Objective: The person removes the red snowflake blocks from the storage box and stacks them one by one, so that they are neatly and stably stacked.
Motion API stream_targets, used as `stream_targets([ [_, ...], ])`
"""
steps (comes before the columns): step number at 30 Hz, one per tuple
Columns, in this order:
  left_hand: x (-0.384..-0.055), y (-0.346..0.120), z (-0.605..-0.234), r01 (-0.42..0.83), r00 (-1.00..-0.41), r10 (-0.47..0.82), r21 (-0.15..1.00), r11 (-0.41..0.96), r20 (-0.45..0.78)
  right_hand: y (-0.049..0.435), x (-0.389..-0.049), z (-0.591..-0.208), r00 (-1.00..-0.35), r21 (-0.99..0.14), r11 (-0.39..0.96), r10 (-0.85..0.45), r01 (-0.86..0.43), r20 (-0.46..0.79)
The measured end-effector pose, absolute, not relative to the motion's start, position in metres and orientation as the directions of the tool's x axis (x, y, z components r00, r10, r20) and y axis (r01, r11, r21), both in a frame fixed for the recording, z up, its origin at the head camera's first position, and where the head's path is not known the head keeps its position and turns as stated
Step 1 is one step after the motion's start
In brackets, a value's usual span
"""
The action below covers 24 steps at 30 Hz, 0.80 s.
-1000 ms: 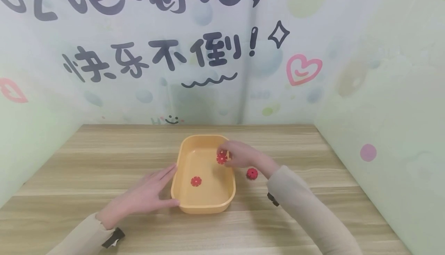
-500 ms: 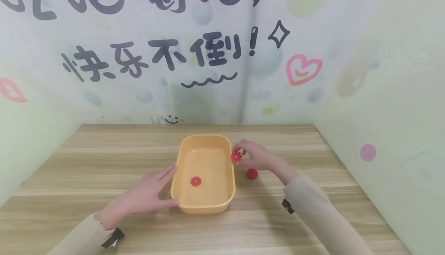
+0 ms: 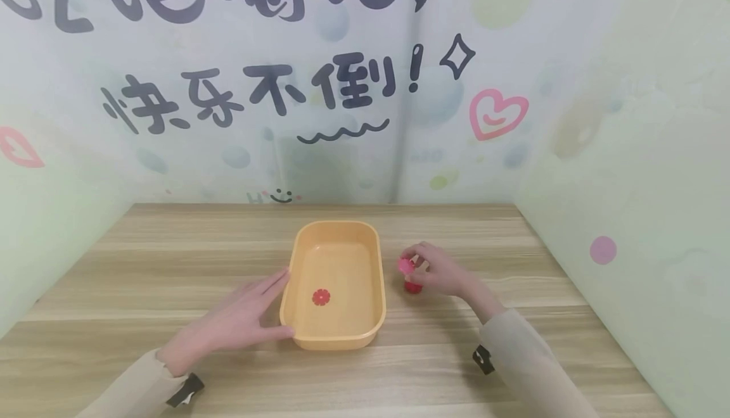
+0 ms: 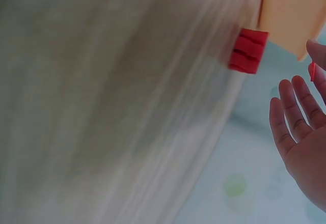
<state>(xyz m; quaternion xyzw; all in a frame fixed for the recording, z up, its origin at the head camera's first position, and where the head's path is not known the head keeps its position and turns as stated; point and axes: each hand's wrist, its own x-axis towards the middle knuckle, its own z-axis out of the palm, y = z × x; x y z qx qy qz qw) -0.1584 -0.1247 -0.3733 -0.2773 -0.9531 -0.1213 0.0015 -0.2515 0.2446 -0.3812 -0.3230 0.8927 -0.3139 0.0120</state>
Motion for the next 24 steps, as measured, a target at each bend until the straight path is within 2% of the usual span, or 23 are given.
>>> stream_targets([
  [8, -0.159, -0.124, -0.375, 0.524, -0.850, 0.523, 0.227, 0.821, 0.067, 0.258, -0.252, -0.397, -0.759, -0.614, 0.533, -0.627, -0.583, 0.176],
  [15, -0.160, -0.124, -0.375, 0.521, -0.851, 0.522, 0.232, 0.821, 0.061, 0.265, -0.250, -0.394, -0.762, -0.652, 0.537, -0.640, -0.535, 0.098],
  [24, -0.159, -0.124, -0.375, 0.516, -0.853, 0.518, 0.243, 0.821, 0.064, 0.270, -0.253, -0.398, -0.724, -0.665, 0.521, -0.689, -0.535, 0.043],
])
